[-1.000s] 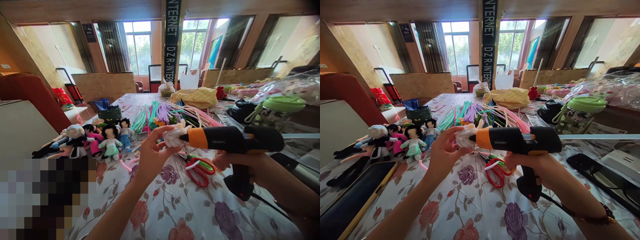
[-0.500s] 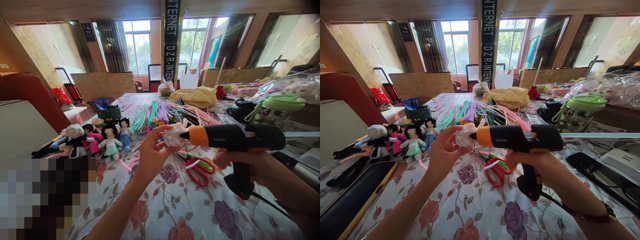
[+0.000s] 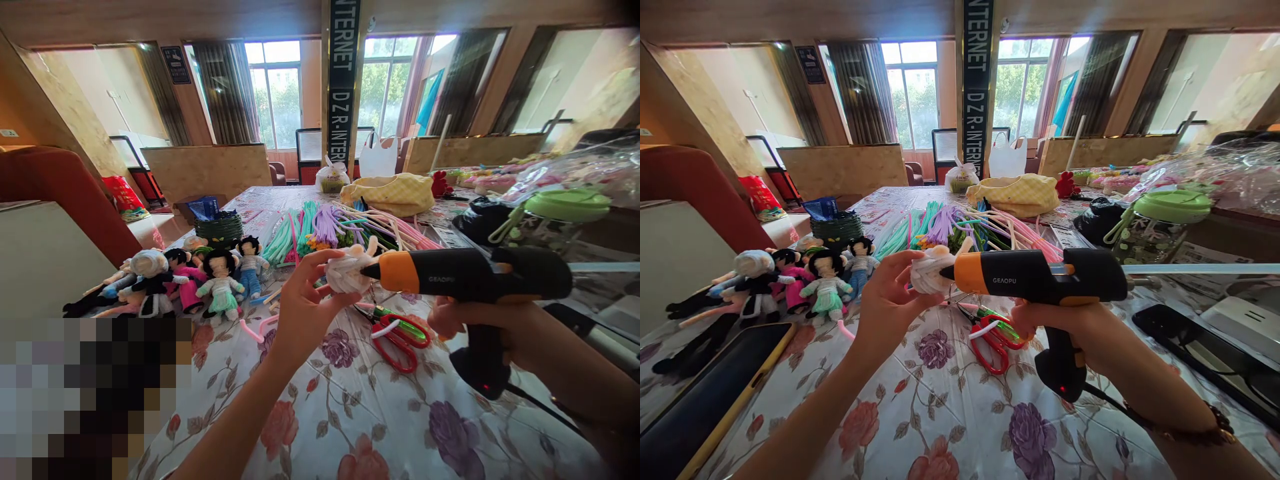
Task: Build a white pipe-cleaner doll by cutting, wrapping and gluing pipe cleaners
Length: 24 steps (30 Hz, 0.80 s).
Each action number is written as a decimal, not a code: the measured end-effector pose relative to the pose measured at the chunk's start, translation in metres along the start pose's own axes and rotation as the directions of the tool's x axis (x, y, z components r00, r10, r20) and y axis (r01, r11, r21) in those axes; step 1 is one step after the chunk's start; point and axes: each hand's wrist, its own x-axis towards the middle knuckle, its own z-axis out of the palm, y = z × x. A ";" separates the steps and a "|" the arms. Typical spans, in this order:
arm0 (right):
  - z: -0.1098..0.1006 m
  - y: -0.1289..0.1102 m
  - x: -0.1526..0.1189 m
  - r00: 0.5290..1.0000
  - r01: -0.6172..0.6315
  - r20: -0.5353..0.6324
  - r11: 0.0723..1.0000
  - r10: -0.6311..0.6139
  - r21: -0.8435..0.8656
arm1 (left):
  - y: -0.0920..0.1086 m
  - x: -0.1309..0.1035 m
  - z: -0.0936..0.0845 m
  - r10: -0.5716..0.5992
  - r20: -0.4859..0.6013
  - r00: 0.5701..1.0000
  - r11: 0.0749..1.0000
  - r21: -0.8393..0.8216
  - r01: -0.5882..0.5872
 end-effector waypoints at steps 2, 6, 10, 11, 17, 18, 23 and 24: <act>0.000 0.001 0.001 1.000 0.013 -0.007 1.000 -0.013 0.018 | 0.000 0.000 0.000 0.000 -0.003 1.000 1.000 -0.023 0.000; 0.000 0.004 0.002 0.999 -0.018 -0.027 0.999 0.019 0.043 | 0.001 0.001 0.000 -0.004 0.002 1.000 0.999 -0.031 0.004; -0.001 0.007 0.003 0.999 -0.037 -0.038 0.999 0.038 0.023 | 0.002 0.001 0.001 0.001 0.002 1.000 1.000 -0.031 -0.001; -0.001 0.007 0.003 0.999 -0.035 -0.038 0.999 0.035 0.020 | 0.002 0.001 0.001 0.001 0.001 1.000 0.999 -0.034 -0.001; -0.002 0.008 0.004 0.996 -0.067 -0.052 0.998 0.067 0.016 | 0.001 0.001 0.001 -0.007 0.007 1.000 0.998 -0.061 0.008; -0.002 0.008 0.004 0.996 -0.073 -0.053 0.997 0.074 0.012 | 0.001 0.001 0.001 -0.008 0.009 1.000 0.998 -0.065 0.008; -0.002 0.006 0.003 0.999 -0.025 -0.036 0.999 0.026 0.031 | 0.001 0.002 0.001 -0.002 0.009 1.000 0.996 -0.090 0.003; -0.002 0.005 0.002 0.999 -0.033 -0.037 0.999 0.035 0.037 | 0.001 0.003 0.001 -0.002 0.008 1.000 0.996 -0.095 0.003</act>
